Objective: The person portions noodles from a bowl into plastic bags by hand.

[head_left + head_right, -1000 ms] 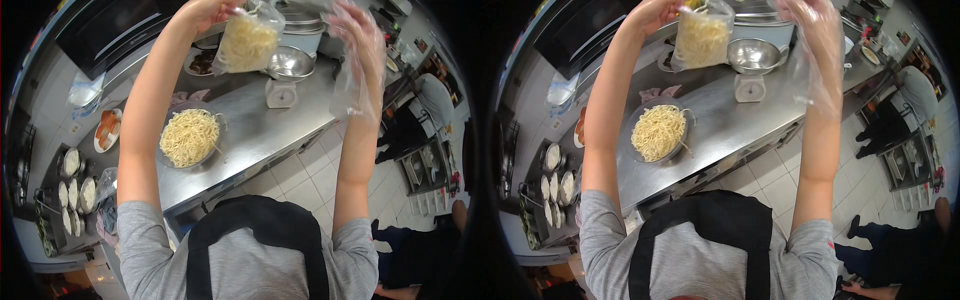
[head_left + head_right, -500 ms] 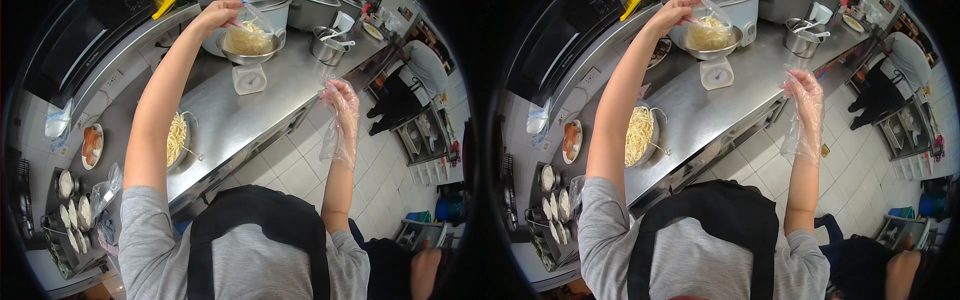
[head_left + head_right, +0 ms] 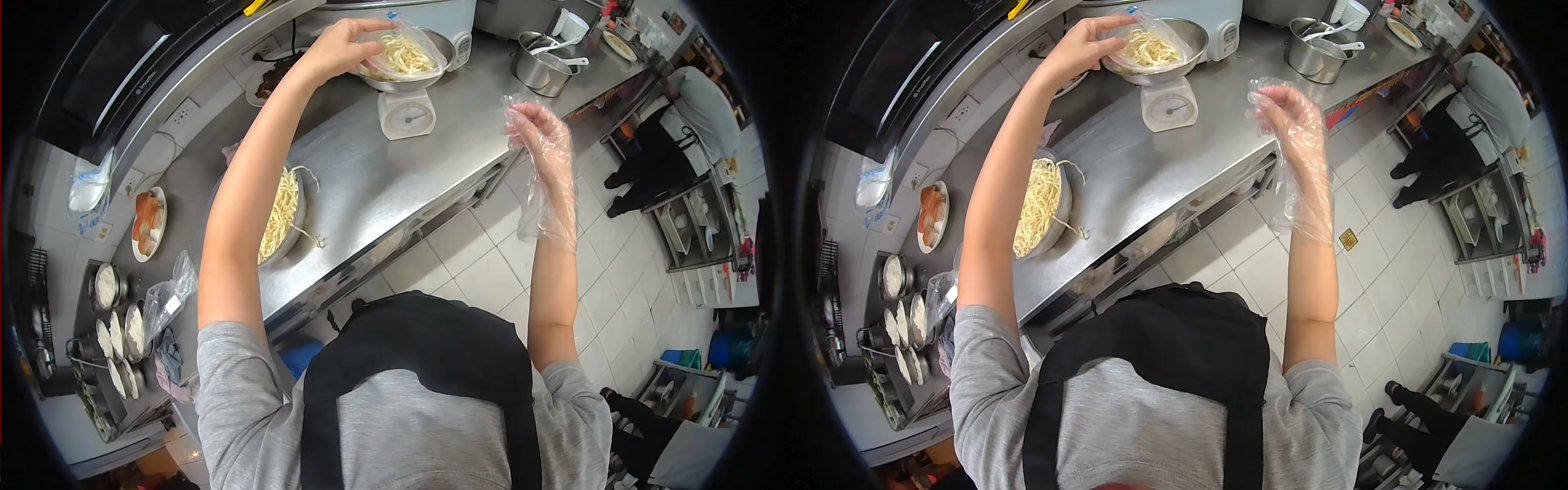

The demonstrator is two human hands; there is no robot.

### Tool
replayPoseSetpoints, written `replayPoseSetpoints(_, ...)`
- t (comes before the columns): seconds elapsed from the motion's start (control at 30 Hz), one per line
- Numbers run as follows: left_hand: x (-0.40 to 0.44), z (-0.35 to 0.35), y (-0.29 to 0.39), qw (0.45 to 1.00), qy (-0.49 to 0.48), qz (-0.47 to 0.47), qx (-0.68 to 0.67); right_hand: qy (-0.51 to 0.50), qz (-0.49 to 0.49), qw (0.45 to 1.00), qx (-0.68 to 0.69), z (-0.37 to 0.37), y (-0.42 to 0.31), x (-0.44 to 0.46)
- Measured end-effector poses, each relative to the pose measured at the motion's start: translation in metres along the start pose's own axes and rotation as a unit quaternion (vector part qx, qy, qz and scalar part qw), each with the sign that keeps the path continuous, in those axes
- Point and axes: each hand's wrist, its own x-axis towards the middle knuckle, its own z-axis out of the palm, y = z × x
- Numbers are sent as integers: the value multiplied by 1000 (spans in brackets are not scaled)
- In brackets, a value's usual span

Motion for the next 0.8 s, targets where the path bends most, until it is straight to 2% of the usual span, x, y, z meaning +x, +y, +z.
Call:
replayPoseSetpoints(0.17,-11,1,15,998,27,-10,52,-19,-39,999,-22,10,-6,18)
replayPoseSetpoints(0.23,-16,3,30,995,31,-60,-80,-50,-61,995,-57,18,-12,29)
replayPoseSetpoints(0.27,-12,8,16,992,68,-15,-102,-24,-87,992,-87,27,-14,37)
replayPoseSetpoints(0.3,-4,10,5,992,74,-13,-102,-28,-92,991,-88,37,-20,48)
replayPoseSetpoints(0.37,9,10,-8,992,62,20,112,-33,-280,934,-219,61,-39,69)
replayPoseSetpoints(0.43,13,10,-3,996,57,-7,64,-121,-355,889,-262,95,-59,81)
replayPoseSetpoints(0.5,14,8,4,998,57,-20,4,-191,-372,809,-414,123,-65,96)
replayPoseSetpoints(0.53,13,6,12,998,56,-30,16,-190,-377,806,-414,132,-66,101)
replayPoseSetpoints(0.6,15,5,14,997,71,-25,13,-222,-230,727,-607,147,-70,113)
replayPoseSetpoints(0.63,19,5,7,997,80,-22,7,-221,-237,725,-608,149,-71,124)
replayPoseSetpoints(0.7,24,1,0,997,74,-19,-31,-222,-322,669,-632,143,-76,152)
replayPoseSetpoints(0.77,22,-1,4,992,55,-36,-111,-239,-349,757,-498,136,-99,164)
replayPoseSetpoints(0.8,19,-2,6,988,21,-30,-150,-240,-368,764,-472,136,-104,170)
